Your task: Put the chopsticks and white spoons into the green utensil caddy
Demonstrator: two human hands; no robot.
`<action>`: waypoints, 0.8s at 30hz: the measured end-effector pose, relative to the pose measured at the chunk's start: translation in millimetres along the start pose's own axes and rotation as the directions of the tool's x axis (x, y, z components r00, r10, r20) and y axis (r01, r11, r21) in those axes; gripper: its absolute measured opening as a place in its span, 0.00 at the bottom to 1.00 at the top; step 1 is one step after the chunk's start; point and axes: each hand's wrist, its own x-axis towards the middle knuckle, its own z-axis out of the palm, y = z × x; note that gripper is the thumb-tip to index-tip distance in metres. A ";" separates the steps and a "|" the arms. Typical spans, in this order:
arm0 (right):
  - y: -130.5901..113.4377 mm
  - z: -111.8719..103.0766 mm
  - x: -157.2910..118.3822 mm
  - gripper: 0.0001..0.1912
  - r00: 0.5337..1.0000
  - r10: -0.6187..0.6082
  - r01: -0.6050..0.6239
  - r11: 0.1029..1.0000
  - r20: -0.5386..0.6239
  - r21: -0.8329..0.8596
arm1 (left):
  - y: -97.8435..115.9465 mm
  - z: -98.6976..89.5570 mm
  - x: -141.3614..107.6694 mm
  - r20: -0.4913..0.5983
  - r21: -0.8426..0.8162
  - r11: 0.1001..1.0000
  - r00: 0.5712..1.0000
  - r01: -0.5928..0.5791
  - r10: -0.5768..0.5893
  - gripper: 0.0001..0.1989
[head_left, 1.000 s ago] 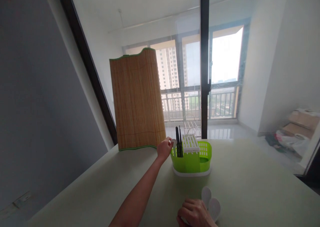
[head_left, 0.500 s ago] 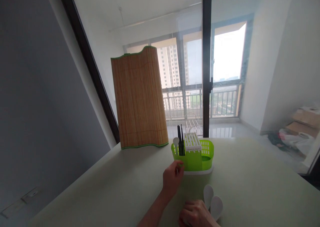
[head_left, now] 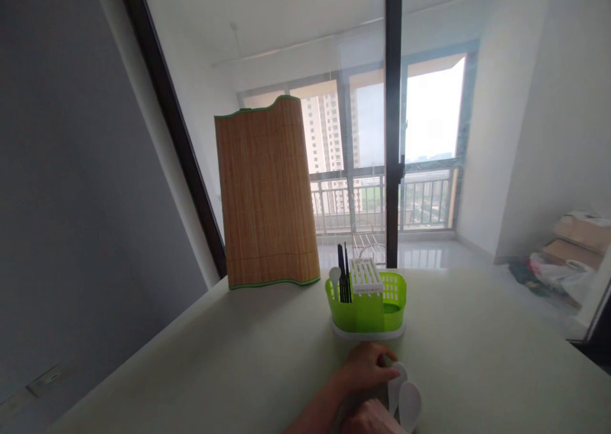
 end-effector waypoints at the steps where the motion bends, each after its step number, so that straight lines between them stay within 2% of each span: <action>1: -0.5 0.8 0.3 0.28 1.000 -0.003 0.003 1.000 -0.021 0.006 | 1.8 0.8 0.4 0.006 0.020 1.000 1.000 0.008 -0.008 0.17; 3: -3.8 -3.0 2.0 0.28 0.996 -0.037 0.037 0.999 -0.080 0.006 | 5.3 0.6 -0.7 -0.015 0.064 0.998 1.000 0.018 -0.017 0.15; 5: -10.4 -15.5 5.7 0.28 0.979 -0.116 0.118 0.993 -0.166 -0.002 | 8.0 -2.9 -3.8 -0.055 0.105 0.994 0.998 0.019 -0.014 0.13; 9: -29.0 -57.7 17.0 0.25 0.885 -0.278 0.268 0.960 -0.374 -0.081 | 8.4 -20.6 -16.1 -0.142 0.151 0.988 0.990 0.027 -0.005 0.11; 12: -40.3 -83.8 23.0 0.21 0.821 -0.299 0.224 0.952 -0.486 -0.207 | 7.7 -42.5 -32.0 -0.224 0.175 0.983 0.975 0.050 -0.009 0.09; 15: -45.4 -93.0 24.6 0.17 0.816 -0.287 0.192 0.953 -0.502 -0.234 | 13.5 -72.1 -52.2 -0.375 0.211 0.977 0.926 0.034 0.048 0.06; 18: -46.1 -90.9 23.6 0.15 0.816 -0.280 0.200 0.957 -0.506 -0.208 | 27.8 -108.4 -70.4 -0.564 0.256 0.967 0.814 0.011 0.140 0.09; 19: -45.8 -89.4 23.0 0.15 0.817 -0.281 0.203 0.957 -0.504 -0.205 | 33.2 -121.1 -74.7 -0.630 0.273 0.962 0.758 0.012 0.169 0.11; 21: -44.6 -86.4 21.8 0.14 0.823 -0.281 0.206 0.958 -0.493 -0.201 | 43.1 -145.6 -78.9 -0.752 0.310 0.950 0.616 0.019 0.234 0.14; 23: -42.8 -83.8 20.8 0.13 0.830 -0.277 0.206 0.959 -0.485 -0.196 | 49.6 -166.6 -76.8 -0.827 0.353 0.935 0.480 0.040 0.292 0.15; 24: -41.6 -82.5 20.5 0.14 0.830 -0.273 0.203 0.960 -0.487 -0.191 | 51.2 -175.2 -73.5 -0.845 0.377 0.925 0.429 0.056 0.319 0.16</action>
